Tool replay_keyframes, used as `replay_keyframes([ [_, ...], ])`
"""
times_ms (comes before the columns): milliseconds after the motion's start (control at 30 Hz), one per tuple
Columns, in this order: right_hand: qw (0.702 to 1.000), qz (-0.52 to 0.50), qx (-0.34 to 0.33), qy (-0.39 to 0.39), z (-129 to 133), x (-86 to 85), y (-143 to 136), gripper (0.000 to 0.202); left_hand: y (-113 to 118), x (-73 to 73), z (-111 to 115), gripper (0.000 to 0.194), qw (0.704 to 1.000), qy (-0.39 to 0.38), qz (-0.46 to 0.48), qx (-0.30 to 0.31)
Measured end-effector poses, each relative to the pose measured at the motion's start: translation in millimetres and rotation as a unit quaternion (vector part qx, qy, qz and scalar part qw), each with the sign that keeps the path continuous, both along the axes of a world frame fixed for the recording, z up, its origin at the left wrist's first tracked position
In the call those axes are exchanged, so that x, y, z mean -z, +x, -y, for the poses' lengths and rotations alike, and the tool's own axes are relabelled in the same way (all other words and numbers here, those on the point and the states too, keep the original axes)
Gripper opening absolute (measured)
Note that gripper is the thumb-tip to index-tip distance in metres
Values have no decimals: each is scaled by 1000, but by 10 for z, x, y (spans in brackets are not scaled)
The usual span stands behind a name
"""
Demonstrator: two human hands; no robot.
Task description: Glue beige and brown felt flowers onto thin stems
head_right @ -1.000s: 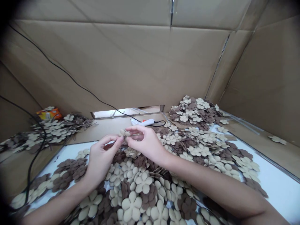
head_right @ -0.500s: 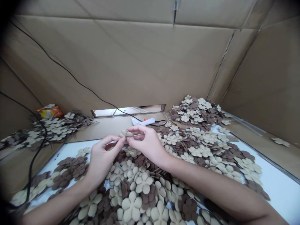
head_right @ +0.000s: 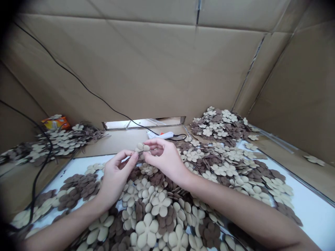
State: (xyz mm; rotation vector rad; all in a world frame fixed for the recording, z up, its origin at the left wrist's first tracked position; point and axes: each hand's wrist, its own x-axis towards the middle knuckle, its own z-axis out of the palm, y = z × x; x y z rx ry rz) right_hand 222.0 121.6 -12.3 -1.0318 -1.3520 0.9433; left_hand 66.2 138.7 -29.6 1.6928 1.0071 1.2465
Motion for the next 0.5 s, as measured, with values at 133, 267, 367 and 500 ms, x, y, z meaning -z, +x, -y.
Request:
replay_keyframes([
  [133, 1000, -9, -4, -4, 8, -13, -4, 27, -6, 3, -3, 19, 1000, 3, 4, 5],
  [267, 1000, -16, -6, -10, 5, -21, 1, 27, -11, 1, -1, 19, 1000, 3, 6, 10],
  [367, 1000, -19, -9, -16, 0, -17, 5, 28, -8, -3, -2, 20, 1000, -2, 9, 13],
  [500, 1000, -20, -7, -23, -5, -7, 8, 28, -6, -5, -2, 22, 1000, 1, 8, 4],
])
